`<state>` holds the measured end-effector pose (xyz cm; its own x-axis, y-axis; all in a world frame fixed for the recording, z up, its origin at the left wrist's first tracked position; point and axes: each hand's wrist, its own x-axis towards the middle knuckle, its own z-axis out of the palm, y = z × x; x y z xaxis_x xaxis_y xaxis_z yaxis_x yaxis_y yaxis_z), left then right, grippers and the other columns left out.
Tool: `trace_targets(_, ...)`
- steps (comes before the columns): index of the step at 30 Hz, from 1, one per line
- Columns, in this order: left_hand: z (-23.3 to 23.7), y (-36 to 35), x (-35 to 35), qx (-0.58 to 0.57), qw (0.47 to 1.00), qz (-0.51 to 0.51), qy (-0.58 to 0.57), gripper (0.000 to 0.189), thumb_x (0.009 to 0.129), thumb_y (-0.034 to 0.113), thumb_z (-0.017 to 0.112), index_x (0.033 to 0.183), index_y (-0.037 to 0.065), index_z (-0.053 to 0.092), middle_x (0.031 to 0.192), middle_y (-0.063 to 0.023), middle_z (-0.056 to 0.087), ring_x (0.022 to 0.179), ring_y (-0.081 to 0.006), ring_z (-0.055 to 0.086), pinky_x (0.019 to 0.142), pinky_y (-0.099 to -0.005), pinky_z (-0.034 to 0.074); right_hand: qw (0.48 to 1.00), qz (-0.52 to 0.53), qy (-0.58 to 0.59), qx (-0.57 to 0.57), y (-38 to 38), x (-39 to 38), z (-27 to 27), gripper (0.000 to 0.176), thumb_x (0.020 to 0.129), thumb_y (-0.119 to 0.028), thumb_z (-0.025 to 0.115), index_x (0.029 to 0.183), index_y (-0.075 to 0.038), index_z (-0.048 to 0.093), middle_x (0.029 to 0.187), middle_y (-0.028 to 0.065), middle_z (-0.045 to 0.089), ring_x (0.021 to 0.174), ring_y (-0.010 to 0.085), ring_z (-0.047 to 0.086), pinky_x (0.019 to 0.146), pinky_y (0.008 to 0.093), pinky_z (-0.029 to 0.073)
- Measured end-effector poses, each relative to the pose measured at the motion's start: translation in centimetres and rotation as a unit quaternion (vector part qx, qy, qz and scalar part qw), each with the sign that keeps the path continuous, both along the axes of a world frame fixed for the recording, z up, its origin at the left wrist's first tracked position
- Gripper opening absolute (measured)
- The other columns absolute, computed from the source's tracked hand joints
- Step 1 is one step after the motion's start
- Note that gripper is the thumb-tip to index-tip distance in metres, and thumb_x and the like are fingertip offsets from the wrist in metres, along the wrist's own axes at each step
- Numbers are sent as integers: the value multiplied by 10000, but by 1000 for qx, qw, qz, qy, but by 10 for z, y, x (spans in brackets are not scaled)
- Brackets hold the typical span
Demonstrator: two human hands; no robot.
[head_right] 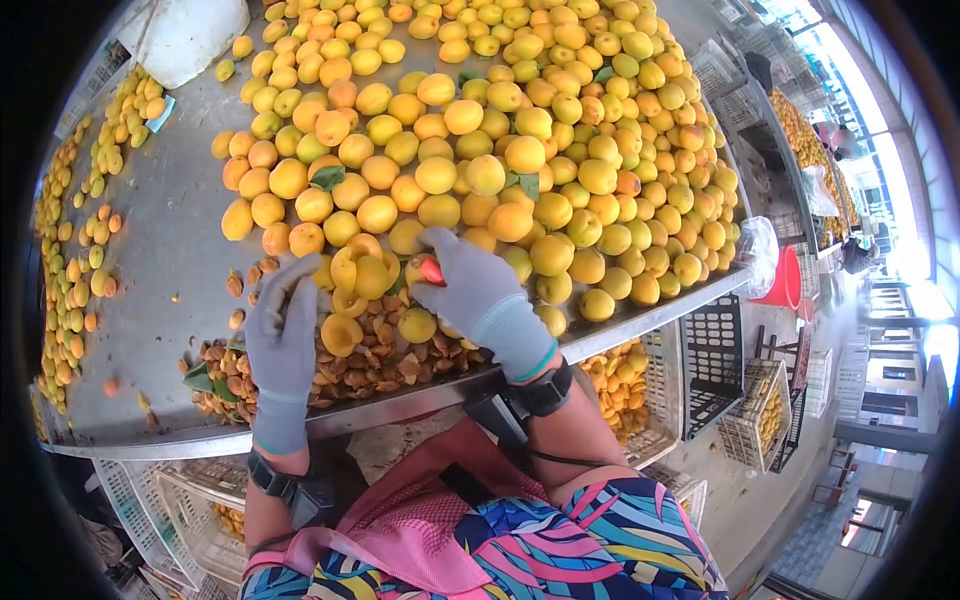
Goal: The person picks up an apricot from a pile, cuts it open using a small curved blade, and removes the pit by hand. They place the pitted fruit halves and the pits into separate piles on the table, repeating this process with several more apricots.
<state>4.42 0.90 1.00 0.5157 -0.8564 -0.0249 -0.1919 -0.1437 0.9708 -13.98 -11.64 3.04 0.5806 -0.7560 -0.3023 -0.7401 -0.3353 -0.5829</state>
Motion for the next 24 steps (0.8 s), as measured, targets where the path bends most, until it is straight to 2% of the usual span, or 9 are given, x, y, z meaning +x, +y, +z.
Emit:
trace_targets(4,2,-1,-13,-22,968,-93,230,469,927,213,627,1334,26,488,1084,-37,617,897,-78,573,757,-217,492,959,-8,-279,44,7,5,3,712,757,-277,742,1368,-116,416,1104,170,633,1013,319,620,842,369,484)
trace_targets(12,4,2,-22,-16,920,-118,373,580,913,231,644,1403,38,402,1220,-85,570,1022,-125,588,830,-290,530,941,74,-325,62,25,7,7,623,851,-214,682,1374,-37,395,1136,114,632,846,211,664,728,300,517)
trace_targets(14,2,1,-26,-70,865,-91,488,577,931,238,608,1421,50,369,1269,-111,545,1068,-177,594,892,-347,515,844,-65,-465,258,32,10,8,503,944,-225,577,1370,-26,397,1007,66,645,673,103,623,579,227,486)
trace_targets(15,2,1,-25,-72,865,-92,487,577,931,238,608,1421,50,369,1269,-111,545,1068,-177,594,892,-347,515,844,-63,-466,257,35,8,12,503,944,-225,577,1370,-26,397,1007,66,645,673,103,623,579,227,486)
trace_targets(17,2,0,-21,-126,773,-140,606,567,951,245,560,1438,63,334,1314,-112,516,1132,-211,566,977,-401,458,828,-161,-463,272,41,5,24,466,991,-262,498,1376,-23,393,871,13,618,582,15,530,496,176,414)
trace_targets(19,4,-2,-22,-134,762,-136,618,566,955,254,550,1440,67,327,1327,-106,507,1161,-214,544,1004,-411,430,818,-144,-493,260,46,4,17,493,993,-283,490,1389,-13,376,775,-3,594,544,39,517,495,190,420)
trace_targets(21,3,-3,-24,-141,752,-132,631,565,959,263,540,1443,72,320,1340,-99,498,1191,-217,523,1030,-422,402,876,-75,-433,200,54,3,17,519,999,-282,471,1399,24,343,732,4,575,544,49,511,517,191,426)
trace_targets(22,-1,-3,-26,-145,762,-114,621,564,960,273,542,1441,73,325,1340,-90,498,1199,-212,514,1031,-419,402,913,-70,-350,198,55,2,22,547,998,-248,472,1409,64,291,907,125,647,712,195,649,669,261,504)
trace_targets(24,-5,-3,-29,-148,771,-97,611,563,962,282,544,1439,73,330,1341,-82,498,1206,-206,506,1031,-416,401,922,-37,-363,131,60,6,16,556,995,-228,476,1415,71,270,1056,187,615,871,269,642,777,302,492)
